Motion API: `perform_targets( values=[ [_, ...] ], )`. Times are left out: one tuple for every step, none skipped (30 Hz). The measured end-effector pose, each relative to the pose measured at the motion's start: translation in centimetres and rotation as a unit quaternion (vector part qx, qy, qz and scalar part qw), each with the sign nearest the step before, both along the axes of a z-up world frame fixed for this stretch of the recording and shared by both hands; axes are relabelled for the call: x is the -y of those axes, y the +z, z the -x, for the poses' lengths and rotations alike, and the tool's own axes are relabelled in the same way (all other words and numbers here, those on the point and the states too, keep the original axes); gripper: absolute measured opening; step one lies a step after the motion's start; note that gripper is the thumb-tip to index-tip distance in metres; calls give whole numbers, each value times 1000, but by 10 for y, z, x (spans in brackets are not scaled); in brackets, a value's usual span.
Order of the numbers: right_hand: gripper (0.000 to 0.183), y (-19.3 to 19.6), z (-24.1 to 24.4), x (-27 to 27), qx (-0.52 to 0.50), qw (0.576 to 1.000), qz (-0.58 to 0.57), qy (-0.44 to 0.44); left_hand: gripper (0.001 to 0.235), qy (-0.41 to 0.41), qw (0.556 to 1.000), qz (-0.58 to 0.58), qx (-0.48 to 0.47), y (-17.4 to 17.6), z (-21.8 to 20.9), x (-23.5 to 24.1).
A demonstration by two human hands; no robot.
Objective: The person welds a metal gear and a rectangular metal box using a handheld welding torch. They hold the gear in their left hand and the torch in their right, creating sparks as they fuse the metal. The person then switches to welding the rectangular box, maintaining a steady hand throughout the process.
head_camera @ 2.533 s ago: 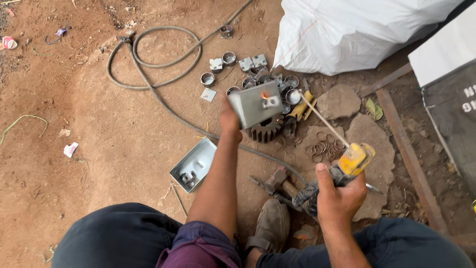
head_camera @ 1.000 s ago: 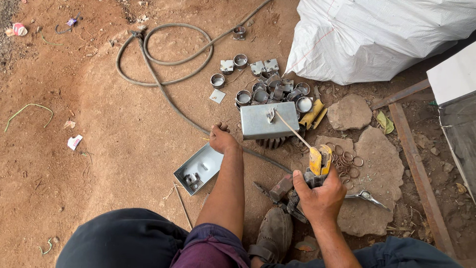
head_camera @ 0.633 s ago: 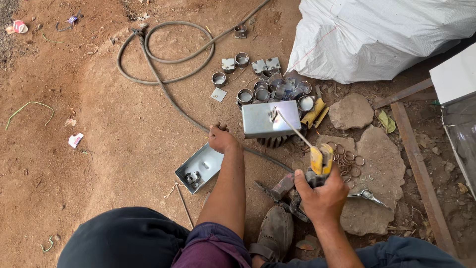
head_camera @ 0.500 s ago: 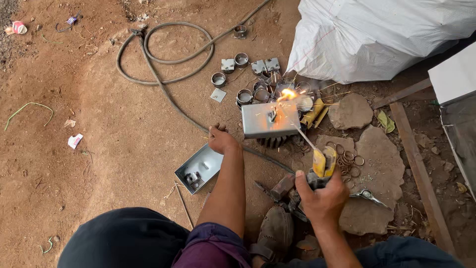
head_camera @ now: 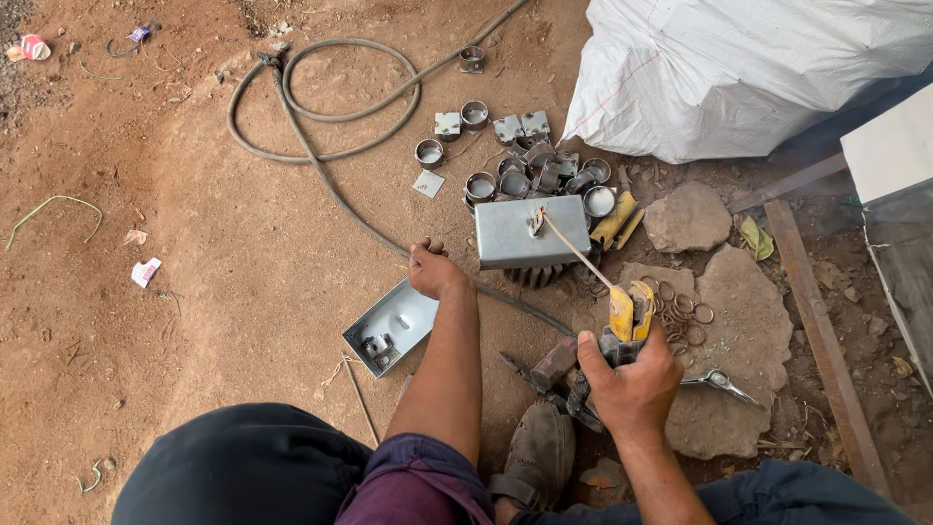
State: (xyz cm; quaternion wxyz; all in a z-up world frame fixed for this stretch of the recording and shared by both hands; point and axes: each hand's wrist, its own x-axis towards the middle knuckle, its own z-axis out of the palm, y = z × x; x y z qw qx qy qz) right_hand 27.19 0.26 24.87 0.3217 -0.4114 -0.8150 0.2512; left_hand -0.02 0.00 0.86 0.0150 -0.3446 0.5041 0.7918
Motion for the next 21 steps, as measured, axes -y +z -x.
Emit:
perform_targets(
  values=[
    [41, 0, 0, 0, -2, 1000, 2, 2, 35, -1, 1000, -1, 5, 2, -1, 0],
    [41, -1, 0, 0, -4, 1000, 3, 4, 35, -3, 1000, -1, 9, 4, -2, 1],
    [41, -1, 0, 0, -7, 1000, 4, 6, 36, -4, 1000, -2, 13, 7, -2, 1],
    [41, -2, 0, 0, 2, 1000, 17, 5, 33, -4, 1000, -12, 22, 9, -2, 3],
    [41, -2, 0, -2, 10, 1000, 30, 4, 31, -3, 999, -23, 30, 10, -3, 4],
    [41, -3, 0, -2, 18, 999, 42, 2, 30, -3, 999, -33, 39, 10, -3, 4],
    [42, -3, -1, -2, 13, 999, 34, 6, 30, 7, 999, -42, 31, 9, -2, 4],
    [43, -3, -1, -2, 7, 1000, 25, 9, 30, 16, 998, -50, 23, 9, -1, 2],
    [44, -3, -1, -1, 1, 1000, 17, 12, 30, 25, 998, -58, 14, 8, 0, 1],
    [45, -2, -1, -1, 2, 1000, 15, 12, 31, 24, 998, -49, 13, 7, 0, 1],
    [46, -2, -1, -1, 3, 1000, 13, 11, 32, 22, 999, -39, 12, 6, -1, 0],
    [47, -1, -1, -1, 5, 1000, 10, 11, 33, 20, 999, -30, 11, 7, -1, 0],
    [47, -1, -1, -1, 8, 1000, 8, 8, 31, 24, 999, -36, 12, 8, -2, 0],
    [47, 0, -1, -1, 11, 1000, 5, 5, 29, 28, 999, -42, 14, 9, -2, 1],
    [47, 0, 0, -1, 13, 1000, 3, 3, 28, 32, 998, -48, 15, 11, -2, 2],
    [47, 1, 0, -1, 11, 1000, 3, 3, 29, 31, 998, -48, 13, 12, -2, 2],
    [47, 1, 0, 0, 10, 1000, 4, 4, 29, 30, 998, -47, 12, 12, -2, 2],
    [47, 2, 1, 0, 8, 1000, 4, 4, 30, 28, 998, -46, 10, 12, -2, 2],
    [46, 2, 1, 0, 6, 1000, 13, 4, 30, 30, 998, -53, 4, 12, -2, 2],
    [45, 3, 1, 1, 4, 1000, 22, 4, 30, 32, 998, -60, -1, 12, -1, 2],
    [44, 2, 0, 1, 2, 1000, 30, 5, 30, 34, 997, -66, -7, 12, -1, 2]
  ],
)
